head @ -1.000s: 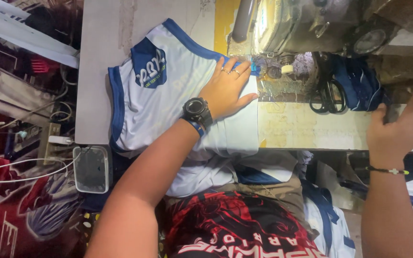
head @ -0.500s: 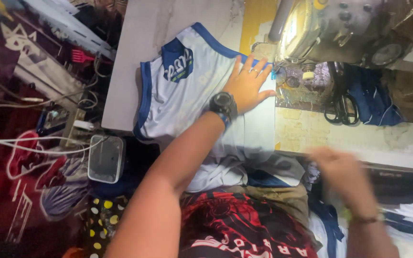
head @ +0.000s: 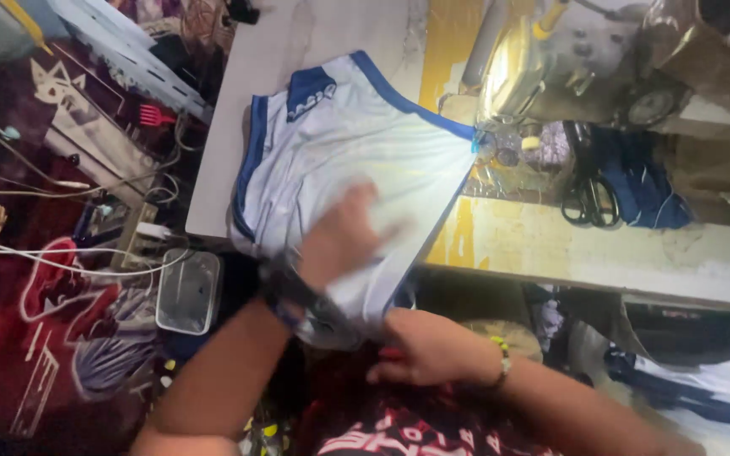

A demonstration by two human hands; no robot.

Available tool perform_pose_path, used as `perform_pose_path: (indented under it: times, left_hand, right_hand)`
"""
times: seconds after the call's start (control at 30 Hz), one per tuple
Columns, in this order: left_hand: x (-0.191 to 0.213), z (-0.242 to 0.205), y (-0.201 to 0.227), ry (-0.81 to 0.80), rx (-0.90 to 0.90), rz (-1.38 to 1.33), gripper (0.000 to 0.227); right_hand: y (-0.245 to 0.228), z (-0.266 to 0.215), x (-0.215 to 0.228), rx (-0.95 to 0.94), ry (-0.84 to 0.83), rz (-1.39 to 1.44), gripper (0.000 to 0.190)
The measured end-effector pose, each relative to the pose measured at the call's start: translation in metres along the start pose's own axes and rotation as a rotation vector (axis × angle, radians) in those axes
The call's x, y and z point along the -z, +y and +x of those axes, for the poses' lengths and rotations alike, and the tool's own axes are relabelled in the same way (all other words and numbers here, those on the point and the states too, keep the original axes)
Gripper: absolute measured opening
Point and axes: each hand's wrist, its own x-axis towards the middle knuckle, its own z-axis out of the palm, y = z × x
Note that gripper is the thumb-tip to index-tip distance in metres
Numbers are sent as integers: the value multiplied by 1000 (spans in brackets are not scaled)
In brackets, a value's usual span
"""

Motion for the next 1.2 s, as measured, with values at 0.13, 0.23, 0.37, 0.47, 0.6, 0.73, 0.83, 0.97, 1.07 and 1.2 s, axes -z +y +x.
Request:
perform_pose_path:
  times: [0.13,0.23,0.37,0.47,0.6,0.73,0.83,0.97,1.07,1.2]
  left_hand:
    - [-87,-100,24,-625,321,318,50]
    - [-88,-127,17,-689,474,96,22]
    - [-20,-102,43,-206,158,388,18]
    - [42,-62,-10,1,211,590,13]
    - [74,-20,-95,240,324,-19,11]
    - [28,-9,-117,214,325,-132,24]
    - [13,-3,-112,257,344,-72,23]
    - [-4,25,-116,368,253,-81,18]
    - [-25,44,-135,290,251,47,30]
    - [-37,56,-159,145,311,120,24]
  right_hand:
    - [-28,-15,55,46,-269,-283,36]
    - [-5,1,70,-17,134,-331,40]
    - [62,17,66,224,264,-691,36]
    - [125,16,100,218,631,-517,27]
    - [197,11,117,-256,835,-614,21]
    - [170,-8,102,-431,794,-663,34]
    - [145,-9,100,-320,883,-588,31]
    - [115,15,96,-74,898,-617,20]
    - [85,39,92,45,869,-524,17]
    - [62,54,83,49,801,-423,17]
